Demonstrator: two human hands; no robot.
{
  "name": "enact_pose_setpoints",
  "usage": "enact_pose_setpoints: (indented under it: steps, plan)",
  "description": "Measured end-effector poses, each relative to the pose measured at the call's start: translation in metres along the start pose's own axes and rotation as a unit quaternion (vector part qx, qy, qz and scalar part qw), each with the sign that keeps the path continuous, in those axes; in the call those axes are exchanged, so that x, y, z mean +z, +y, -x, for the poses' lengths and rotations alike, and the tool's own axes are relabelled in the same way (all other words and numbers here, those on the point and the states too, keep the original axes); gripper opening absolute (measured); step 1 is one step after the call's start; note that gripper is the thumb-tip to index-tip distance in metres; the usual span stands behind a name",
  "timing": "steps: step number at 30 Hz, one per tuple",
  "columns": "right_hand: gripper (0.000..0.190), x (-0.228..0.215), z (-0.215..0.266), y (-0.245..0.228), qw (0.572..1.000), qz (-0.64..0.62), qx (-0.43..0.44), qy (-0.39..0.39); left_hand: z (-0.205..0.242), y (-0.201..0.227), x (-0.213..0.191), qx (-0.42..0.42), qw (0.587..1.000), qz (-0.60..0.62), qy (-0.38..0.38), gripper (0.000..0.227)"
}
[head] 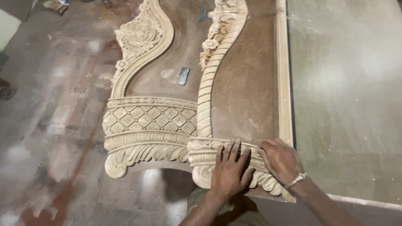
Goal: The person uses a small carving tool to refine the details of a large, ornate wooden piece. They carefully scrape and shape the carved edges and patterns along the curved border of the object.
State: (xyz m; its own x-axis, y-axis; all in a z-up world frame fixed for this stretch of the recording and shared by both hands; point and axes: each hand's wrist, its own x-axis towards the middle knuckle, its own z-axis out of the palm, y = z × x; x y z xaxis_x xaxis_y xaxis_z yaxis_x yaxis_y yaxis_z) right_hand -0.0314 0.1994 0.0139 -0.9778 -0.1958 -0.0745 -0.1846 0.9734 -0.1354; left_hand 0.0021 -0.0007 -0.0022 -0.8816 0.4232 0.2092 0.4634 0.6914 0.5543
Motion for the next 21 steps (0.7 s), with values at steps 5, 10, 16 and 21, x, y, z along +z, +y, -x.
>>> enact_pose_setpoints:
  steps: [5,10,16,21]
  plan:
    - [0.03,-0.016,0.016,0.009,0.997,-0.069,0.013,0.032,-0.003,-0.002,0.001,0.037,0.999,-0.008,-0.01,0.066]
    - [0.031,-0.028,0.041,0.025,0.987,-0.083,0.135,0.003,-0.007,-0.002,-0.003,0.103,0.994,-0.019,-0.037,0.063]
    - [0.023,-0.015,0.038,0.008,0.997,0.002,-0.016,0.07,-0.01,-0.007,-0.007,0.077,0.994,0.022,-0.076,0.061]
    - [0.018,-0.013,0.031,0.006,1.0,0.018,-0.013,-0.006,-0.011,-0.007,-0.001,0.085,0.995,0.007,-0.041,0.067]
